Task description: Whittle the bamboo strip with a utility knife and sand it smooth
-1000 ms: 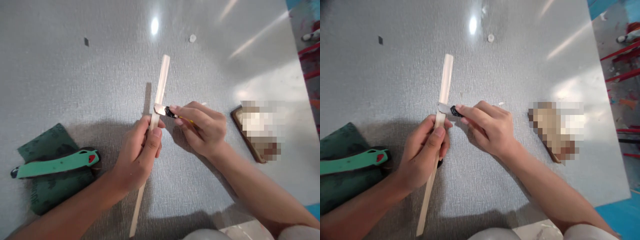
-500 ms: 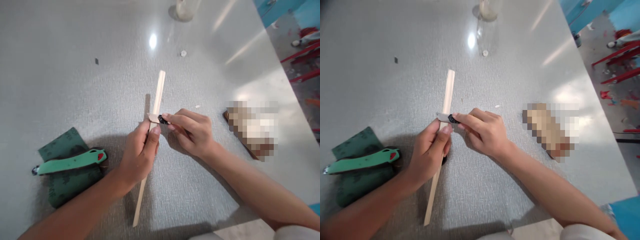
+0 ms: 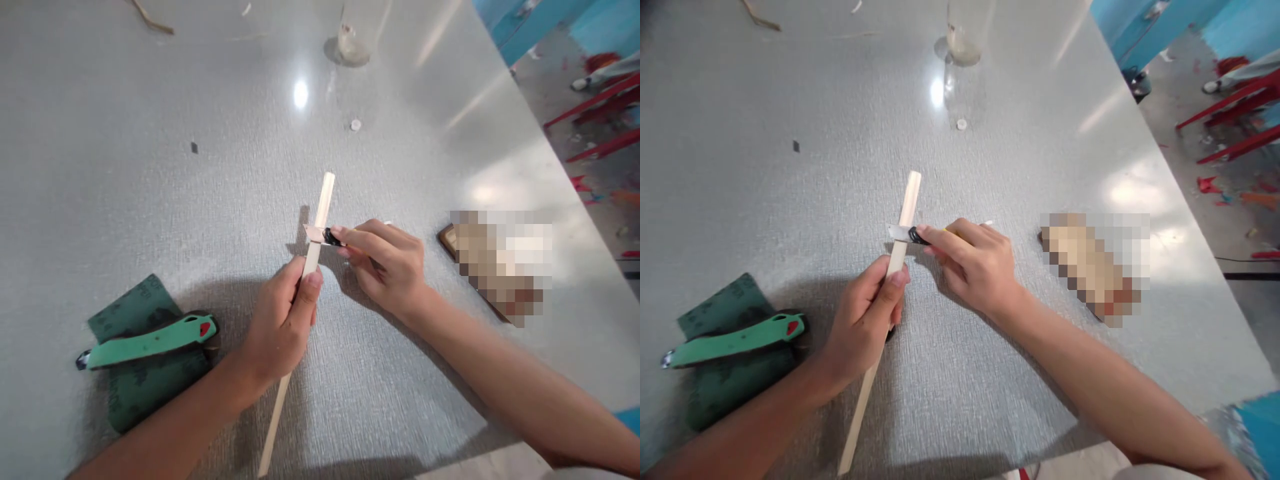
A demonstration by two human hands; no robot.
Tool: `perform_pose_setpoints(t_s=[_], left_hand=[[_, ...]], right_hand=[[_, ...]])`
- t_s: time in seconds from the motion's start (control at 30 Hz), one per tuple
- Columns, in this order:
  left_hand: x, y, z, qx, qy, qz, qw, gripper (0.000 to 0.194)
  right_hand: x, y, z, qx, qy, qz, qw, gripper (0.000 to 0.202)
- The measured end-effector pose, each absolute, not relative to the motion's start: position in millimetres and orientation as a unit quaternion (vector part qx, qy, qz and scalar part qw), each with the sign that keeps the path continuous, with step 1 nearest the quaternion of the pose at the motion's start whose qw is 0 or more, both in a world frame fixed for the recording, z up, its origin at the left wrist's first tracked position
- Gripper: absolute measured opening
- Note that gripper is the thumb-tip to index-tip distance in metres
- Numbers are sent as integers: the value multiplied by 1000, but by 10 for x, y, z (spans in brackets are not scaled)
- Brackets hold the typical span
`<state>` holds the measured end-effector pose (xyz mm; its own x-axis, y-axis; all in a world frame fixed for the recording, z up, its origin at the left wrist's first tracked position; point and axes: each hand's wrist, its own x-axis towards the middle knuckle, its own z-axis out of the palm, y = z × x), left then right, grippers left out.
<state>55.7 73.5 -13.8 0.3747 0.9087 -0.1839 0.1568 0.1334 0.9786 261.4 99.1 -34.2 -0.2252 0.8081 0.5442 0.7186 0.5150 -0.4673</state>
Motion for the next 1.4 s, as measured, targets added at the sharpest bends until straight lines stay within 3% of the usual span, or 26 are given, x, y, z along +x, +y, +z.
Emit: perform_pose_setpoints(t_s=[0.2, 0.4, 0.83, 1.4], left_hand=[[554, 740, -133, 602, 459, 294, 584, 35], [571, 707, -130, 669, 453, 229, 543, 34], [567, 741, -141, 561, 470, 314, 605, 32], [572, 707, -208, 558, 472, 337, 593, 37]], right_hand=[[2606, 1006, -330, -505, -776, 53, 373, 22], [2749, 1148, -343, -552, -708, 66, 436, 28], [2625, 1052, -316, -441, -823, 65, 353, 24], [2510, 976, -307, -417, -827, 95, 364, 23]])
